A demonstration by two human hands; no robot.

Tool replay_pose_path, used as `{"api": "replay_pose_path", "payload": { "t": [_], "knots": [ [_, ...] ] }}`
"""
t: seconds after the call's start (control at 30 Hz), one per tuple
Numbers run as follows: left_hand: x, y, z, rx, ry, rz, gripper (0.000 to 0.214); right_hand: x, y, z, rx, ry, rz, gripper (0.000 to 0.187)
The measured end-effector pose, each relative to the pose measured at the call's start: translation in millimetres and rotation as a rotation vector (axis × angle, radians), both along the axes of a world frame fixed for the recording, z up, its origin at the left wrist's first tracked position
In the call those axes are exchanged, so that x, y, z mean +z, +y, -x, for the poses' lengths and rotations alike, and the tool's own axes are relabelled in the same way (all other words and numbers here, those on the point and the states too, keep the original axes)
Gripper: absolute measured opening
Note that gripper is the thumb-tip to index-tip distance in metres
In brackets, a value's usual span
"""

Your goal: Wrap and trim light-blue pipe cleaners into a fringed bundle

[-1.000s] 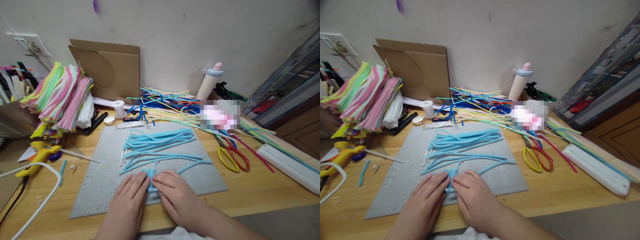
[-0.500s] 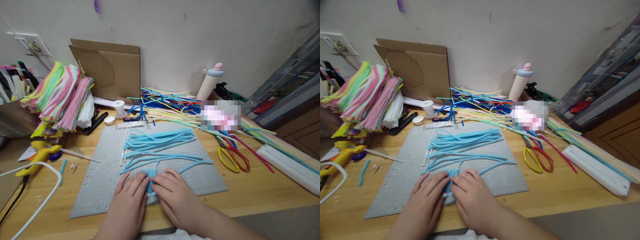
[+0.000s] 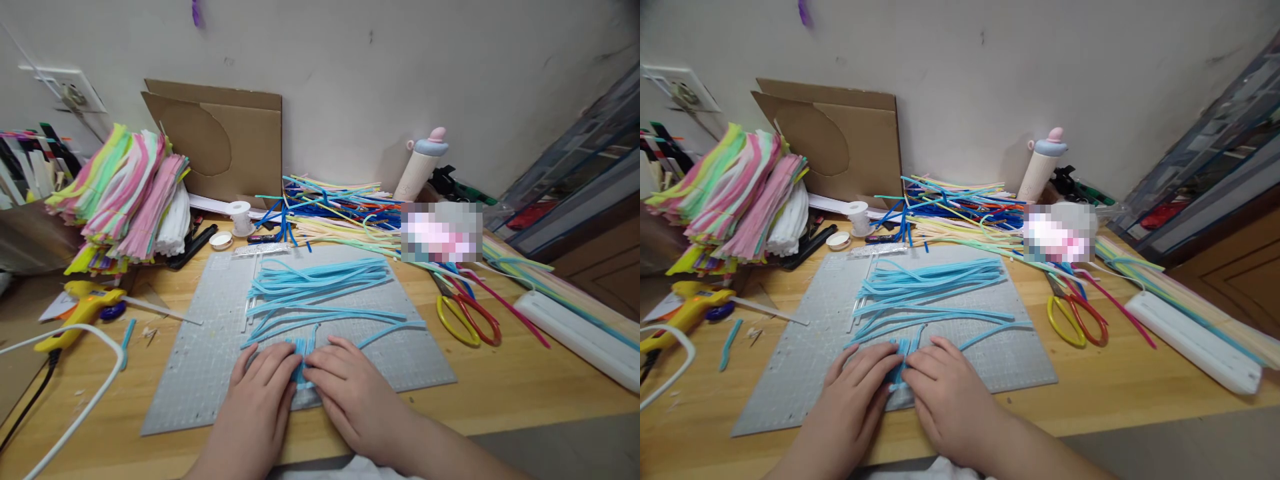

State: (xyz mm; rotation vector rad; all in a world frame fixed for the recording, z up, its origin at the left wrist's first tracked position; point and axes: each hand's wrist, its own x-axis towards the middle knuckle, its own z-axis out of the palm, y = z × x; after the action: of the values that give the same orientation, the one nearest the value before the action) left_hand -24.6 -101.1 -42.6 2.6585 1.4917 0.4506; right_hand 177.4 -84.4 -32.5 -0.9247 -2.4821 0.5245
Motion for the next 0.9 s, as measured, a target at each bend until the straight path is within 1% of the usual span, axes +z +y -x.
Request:
{"api": "replay_pose_path", "payload": {
  "t": [0.13, 0.33, 0.57, 0.9],
  "knots": [
    [0.7, 0.1, 0.1, 0.009, 0.008, 0.001, 0.045, 1.0, 0.9, 0.3, -0.001, -0.001, 0.0, 0.03],
    [-0.7, 1.2, -0.7, 0.014, -0.027, 0.028, 0.041, 2.9, 2.2, 0.0, -0.012, 0.017, 0.05, 0.028],
    [-0.9, 1.2, -2.0, 0.015, -0.048, 0.016, 0.041, 4.9, 2.7, 0.1, -0.007, -0.013, 0.045, 0.029],
    [2.5, 0.9, -8.1, 0.036, -0.053, 0.021, 0.043, -0.1, 1.2, 3.1, -0.013, -0.039, 0.043, 0.024]
  ]
}}
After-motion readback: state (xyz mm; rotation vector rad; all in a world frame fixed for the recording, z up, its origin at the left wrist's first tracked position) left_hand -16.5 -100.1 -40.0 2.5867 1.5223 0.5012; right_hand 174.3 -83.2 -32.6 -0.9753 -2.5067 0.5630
